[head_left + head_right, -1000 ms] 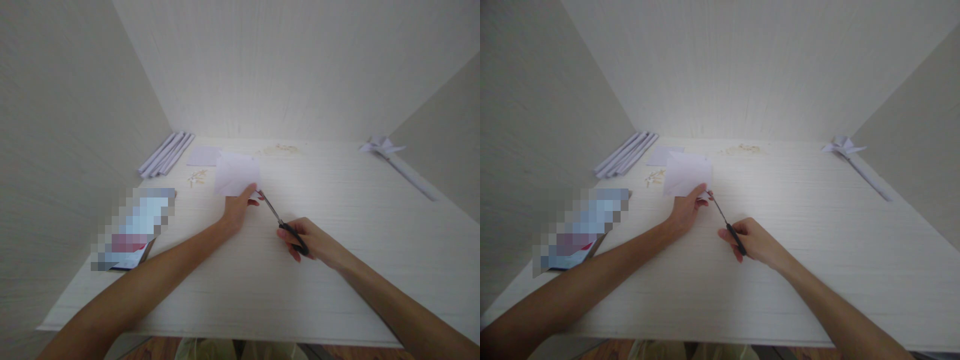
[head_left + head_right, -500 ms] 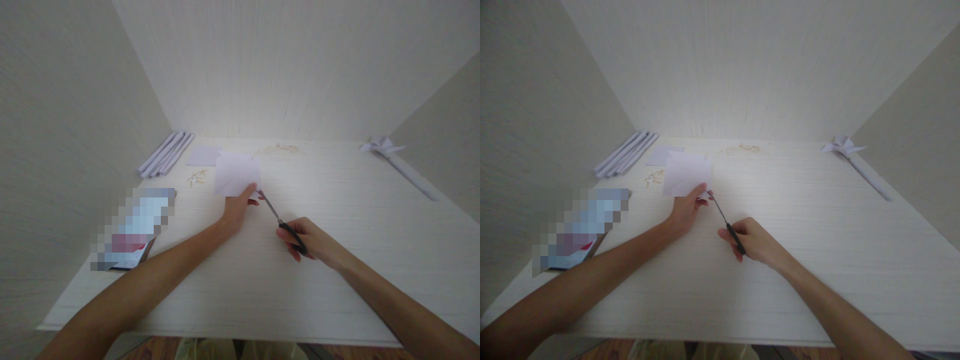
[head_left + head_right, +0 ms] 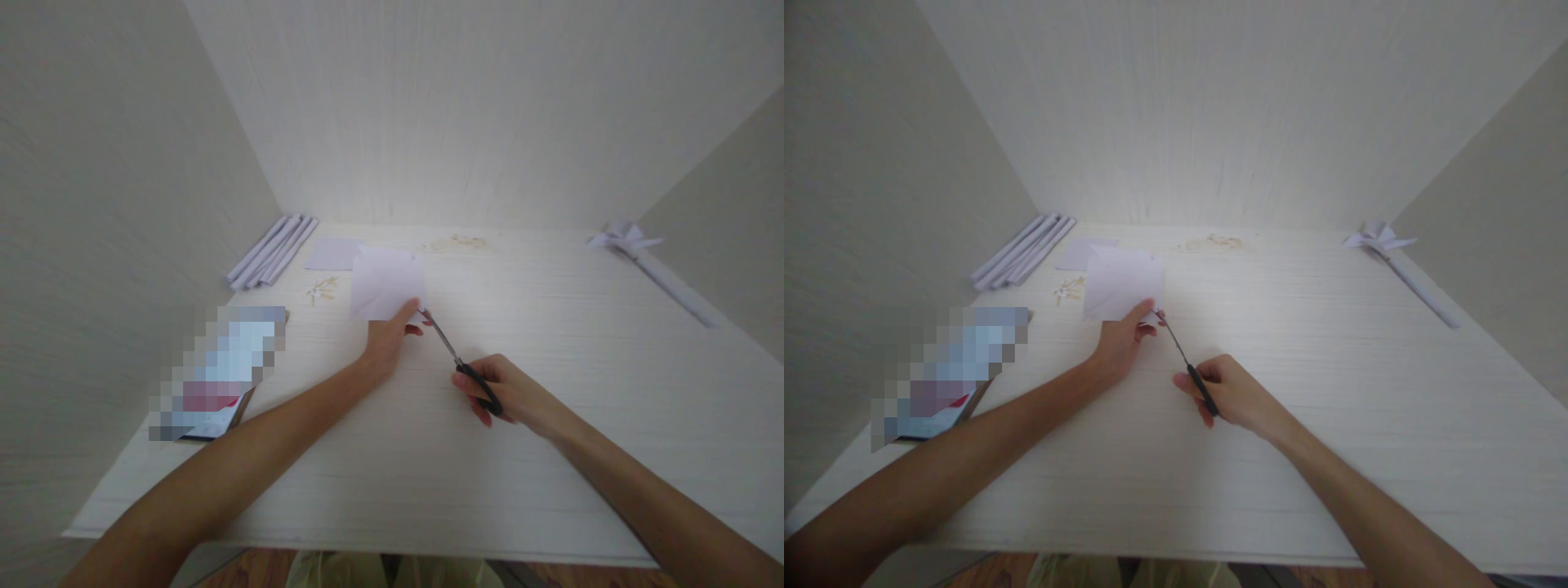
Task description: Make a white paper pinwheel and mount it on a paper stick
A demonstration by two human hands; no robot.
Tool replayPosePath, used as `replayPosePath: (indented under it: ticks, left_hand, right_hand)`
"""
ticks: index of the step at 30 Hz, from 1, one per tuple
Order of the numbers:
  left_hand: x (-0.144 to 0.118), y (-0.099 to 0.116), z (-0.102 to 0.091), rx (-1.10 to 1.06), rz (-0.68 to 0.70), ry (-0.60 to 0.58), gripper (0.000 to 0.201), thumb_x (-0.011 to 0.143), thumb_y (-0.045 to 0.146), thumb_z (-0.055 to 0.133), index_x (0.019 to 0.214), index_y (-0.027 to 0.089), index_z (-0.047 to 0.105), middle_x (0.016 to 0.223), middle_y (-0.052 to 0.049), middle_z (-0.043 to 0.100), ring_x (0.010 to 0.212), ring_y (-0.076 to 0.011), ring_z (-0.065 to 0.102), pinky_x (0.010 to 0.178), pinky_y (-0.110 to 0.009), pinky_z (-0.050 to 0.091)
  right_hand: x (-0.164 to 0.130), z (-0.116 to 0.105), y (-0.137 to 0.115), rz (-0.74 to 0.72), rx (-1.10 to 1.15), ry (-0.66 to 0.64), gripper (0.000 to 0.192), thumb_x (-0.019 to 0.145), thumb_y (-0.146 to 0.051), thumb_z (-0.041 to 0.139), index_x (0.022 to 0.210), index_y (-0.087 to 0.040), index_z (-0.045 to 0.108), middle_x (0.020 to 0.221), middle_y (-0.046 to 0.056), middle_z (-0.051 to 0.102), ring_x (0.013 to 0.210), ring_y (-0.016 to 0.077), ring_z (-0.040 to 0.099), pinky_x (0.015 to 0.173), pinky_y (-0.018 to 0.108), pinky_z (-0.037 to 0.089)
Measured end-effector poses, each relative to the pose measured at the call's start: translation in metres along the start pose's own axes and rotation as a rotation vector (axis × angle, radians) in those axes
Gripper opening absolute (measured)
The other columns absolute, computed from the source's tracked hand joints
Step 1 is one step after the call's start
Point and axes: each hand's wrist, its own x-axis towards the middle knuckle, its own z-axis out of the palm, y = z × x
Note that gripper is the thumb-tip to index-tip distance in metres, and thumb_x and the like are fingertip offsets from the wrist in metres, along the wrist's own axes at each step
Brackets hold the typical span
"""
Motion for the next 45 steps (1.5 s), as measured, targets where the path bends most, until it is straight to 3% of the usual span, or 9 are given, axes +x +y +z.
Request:
replayPosePath:
  ticks: [29,45]
  left_hand:
    - [0.0004,0.0002,0.0006,-0.017,-0.015,0.015,0.018,0.064,0.027,0.059,0.077,0.016,0.053,0.068,0.0,0.059,0.053,-0.0094,0.055,0.042,-0.019,0.038]
    - [0.0,0.0009,0.0,-0.044,-0.016,-0.004,0.015,0.064,0.025,0.058,0.073,0.015,0.054,0.063,0.001,0.058,0.049,-0.009,0.055,0.04,-0.018,0.038]
  right_hand:
    - [0.0021,0.0007,0.005,-0.025,-0.021,0.018,0.047,0.073,-0.052,0.047,0.044,-0.016,0.043,0.035,-0.003,0.045,0.03,0.0038,0.03,0.035,0.022,0.02]
    - [0.0005,-0.0005,0.0008,0.011,0.018,-0.005,0.046,0.068,-0.055,0.051,0.045,-0.017,0.04,0.035,-0.003,0.044,0.028,0.0022,0.027,0.031,0.02,0.016]
